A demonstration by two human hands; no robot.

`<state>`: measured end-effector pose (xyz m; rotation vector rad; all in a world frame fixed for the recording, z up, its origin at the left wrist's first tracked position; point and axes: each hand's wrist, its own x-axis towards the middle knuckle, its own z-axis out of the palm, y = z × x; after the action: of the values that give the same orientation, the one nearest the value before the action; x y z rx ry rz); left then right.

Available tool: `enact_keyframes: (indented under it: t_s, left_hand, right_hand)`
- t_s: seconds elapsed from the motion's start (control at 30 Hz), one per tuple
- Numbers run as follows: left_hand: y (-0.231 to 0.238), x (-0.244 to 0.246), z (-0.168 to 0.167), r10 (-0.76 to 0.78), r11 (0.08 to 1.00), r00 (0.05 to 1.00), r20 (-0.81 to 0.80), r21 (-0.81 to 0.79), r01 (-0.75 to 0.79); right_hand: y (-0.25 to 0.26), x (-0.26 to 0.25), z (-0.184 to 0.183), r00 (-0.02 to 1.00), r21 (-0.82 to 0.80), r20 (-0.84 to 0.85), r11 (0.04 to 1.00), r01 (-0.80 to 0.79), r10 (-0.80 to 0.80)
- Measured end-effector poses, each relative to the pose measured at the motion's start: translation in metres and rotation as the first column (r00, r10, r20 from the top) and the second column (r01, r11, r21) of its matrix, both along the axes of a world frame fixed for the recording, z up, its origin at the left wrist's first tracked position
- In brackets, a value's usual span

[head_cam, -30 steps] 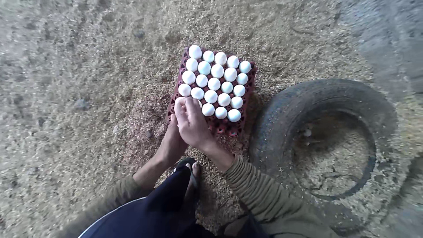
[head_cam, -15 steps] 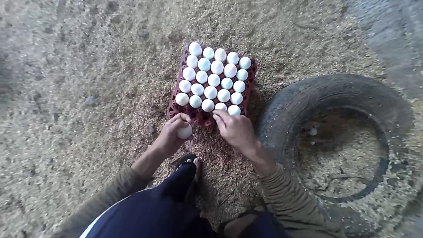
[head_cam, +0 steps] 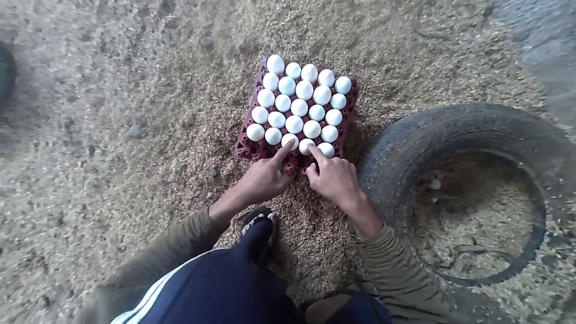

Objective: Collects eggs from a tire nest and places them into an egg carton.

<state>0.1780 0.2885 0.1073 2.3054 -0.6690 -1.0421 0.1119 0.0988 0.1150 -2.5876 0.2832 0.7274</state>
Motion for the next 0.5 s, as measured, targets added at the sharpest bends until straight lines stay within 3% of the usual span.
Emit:
enact_keyframes:
  t_s: [0.13, 0.23, 0.4, 0.5]
  left_hand:
    - [-0.011, 0.004, 0.001, -0.075, 0.974, 0.997, 0.012, 0.215, 0.07]
    - [-0.011, 0.004, 0.003, -0.083, 0.964, 0.996, -0.012, 0.254, 0.083]
    - [0.01, 0.01, 0.001, 0.078, 0.961, 0.993, 0.085, 0.257, -0.098]
    - [0.017, 0.017, -0.003, 0.083, 0.934, 0.992, 0.096, 0.339, -0.111]
  right_hand:
    - [0.001, 0.0, 0.001, 1.0, -0.013, -0.009, 1.0, -0.005, 0.005]
    - [0.0, -0.001, -0.002, 1.0, -0.008, 0.004, 1.0, -0.005, 0.005]
    - [-0.001, 0.001, -0.001, 1.0, 0.01, -0.009, 1.0, 0.011, -0.011]
    - [0.0, 0.002, -0.001, 1.0, 0.005, -0.006, 1.0, 0.004, -0.004]
